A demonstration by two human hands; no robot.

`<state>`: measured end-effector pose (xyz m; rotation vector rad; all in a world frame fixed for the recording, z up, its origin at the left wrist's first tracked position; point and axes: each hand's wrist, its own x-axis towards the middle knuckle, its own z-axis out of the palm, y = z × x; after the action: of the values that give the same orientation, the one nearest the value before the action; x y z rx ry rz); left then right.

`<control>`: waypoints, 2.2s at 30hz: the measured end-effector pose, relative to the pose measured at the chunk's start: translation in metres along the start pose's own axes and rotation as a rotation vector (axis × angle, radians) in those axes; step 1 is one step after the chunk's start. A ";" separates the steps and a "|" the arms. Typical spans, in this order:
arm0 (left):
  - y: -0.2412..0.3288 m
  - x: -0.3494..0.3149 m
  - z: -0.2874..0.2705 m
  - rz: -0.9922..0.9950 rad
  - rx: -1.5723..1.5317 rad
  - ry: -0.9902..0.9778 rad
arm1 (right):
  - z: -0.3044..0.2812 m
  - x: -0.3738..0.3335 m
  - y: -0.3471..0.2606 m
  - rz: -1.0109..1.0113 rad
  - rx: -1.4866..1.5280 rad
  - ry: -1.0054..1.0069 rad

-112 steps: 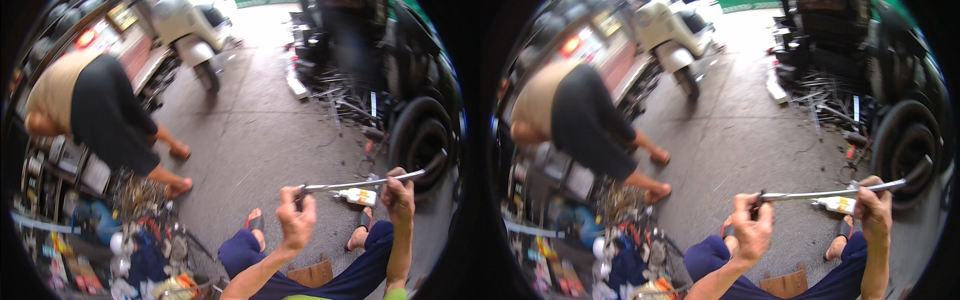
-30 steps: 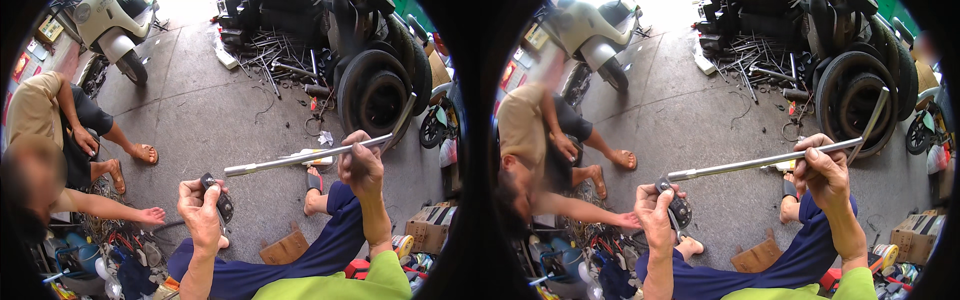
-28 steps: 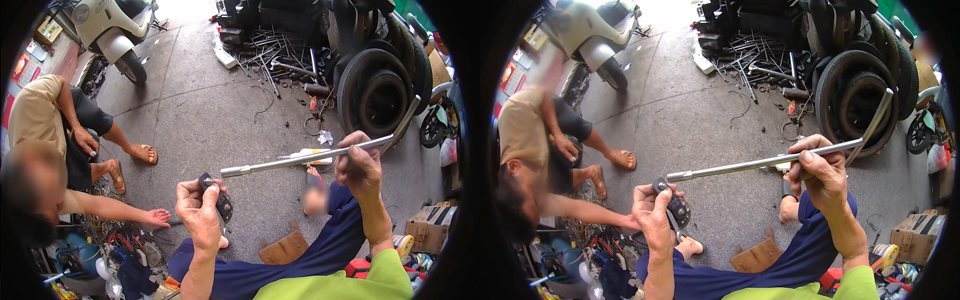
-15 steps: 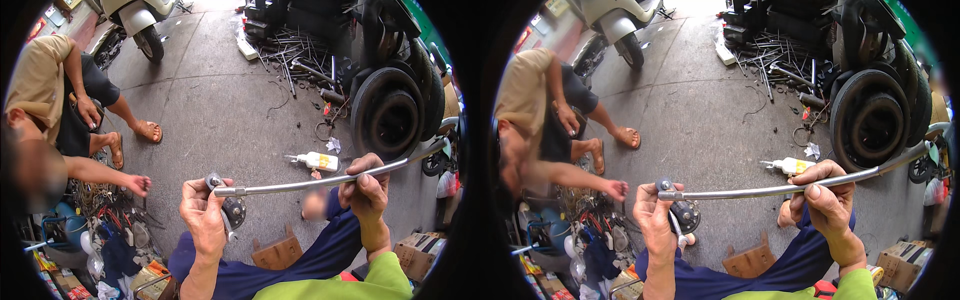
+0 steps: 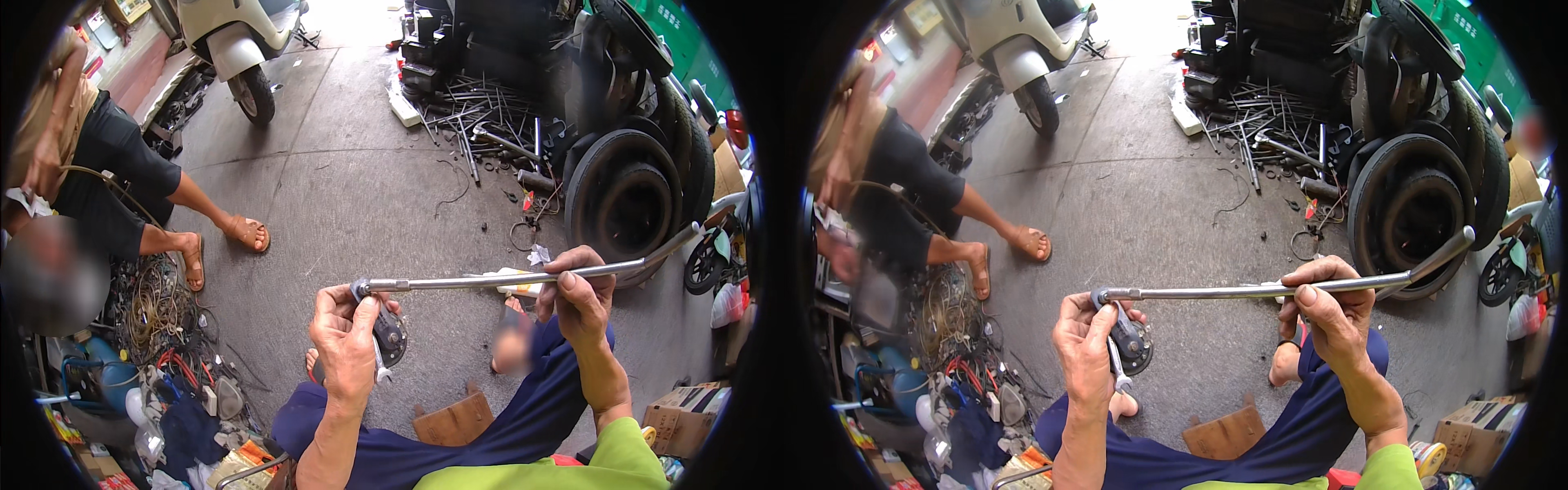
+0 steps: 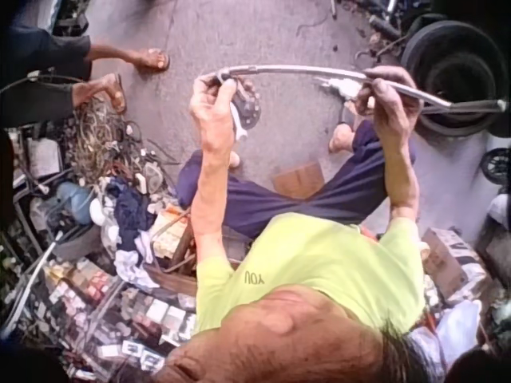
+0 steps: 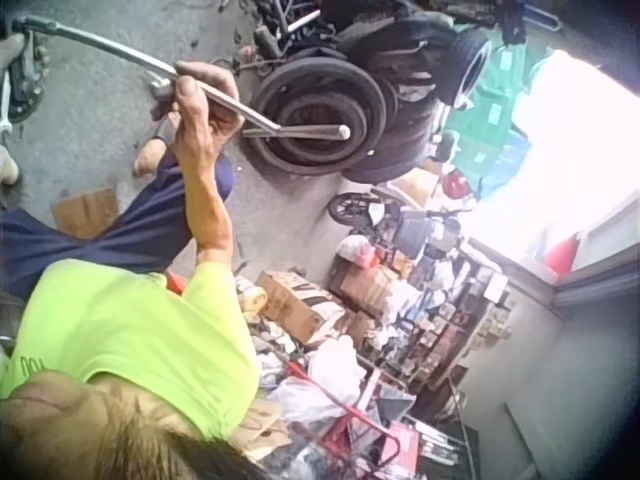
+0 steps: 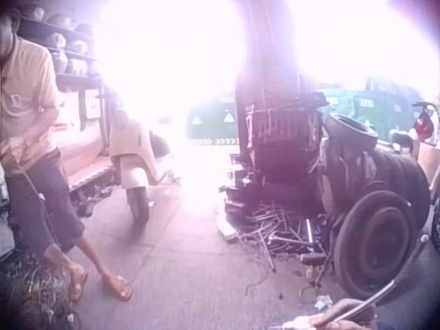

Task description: The person sits on the floor and assembles a T-handle tool by inserting a metal rod into a black circular base. They repeatedly insert and remove the rod to check the fit while another person works on a scooter tire in the background.

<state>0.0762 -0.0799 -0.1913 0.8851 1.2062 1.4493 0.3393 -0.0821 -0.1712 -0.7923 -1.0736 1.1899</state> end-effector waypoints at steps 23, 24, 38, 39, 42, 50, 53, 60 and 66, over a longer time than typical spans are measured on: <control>0.008 -0.008 -0.016 0.092 0.382 0.055 | 0.005 -0.003 -0.001 -0.198 -0.248 -0.407; 0.006 -0.008 -0.017 0.075 0.335 0.054 | 0.008 -0.003 0.001 -0.173 -0.182 -0.382; 0.003 -0.015 -0.012 0.072 0.302 0.047 | 0.028 -0.001 0.010 0.007 -0.294 0.277; 0.001 -0.015 -0.012 0.090 0.290 0.029 | 0.028 0.001 0.012 -0.036 -0.300 0.303; -0.007 -0.011 -0.011 -0.038 0.133 0.007 | 0.029 0.006 0.011 -0.032 -0.305 0.264; -0.026 -0.001 -0.010 -0.206 0.028 0.066 | 0.027 0.010 -0.003 0.125 -0.225 -0.085; -0.030 -0.005 -0.019 -0.228 0.016 0.053 | 0.028 0.012 -0.001 0.125 -0.249 -0.160; -0.038 -0.012 -0.010 -0.268 0.022 -0.019 | 0.020 0.006 0.006 -0.148 -0.472 -0.023; -0.046 -0.008 -0.005 -0.305 0.016 -0.069 | 0.023 0.009 -0.006 0.038 -0.207 0.088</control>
<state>0.0839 -0.0895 -0.2367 0.7198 1.2430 1.1566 0.3200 -0.0760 -0.1568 -1.0207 -1.1245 1.0760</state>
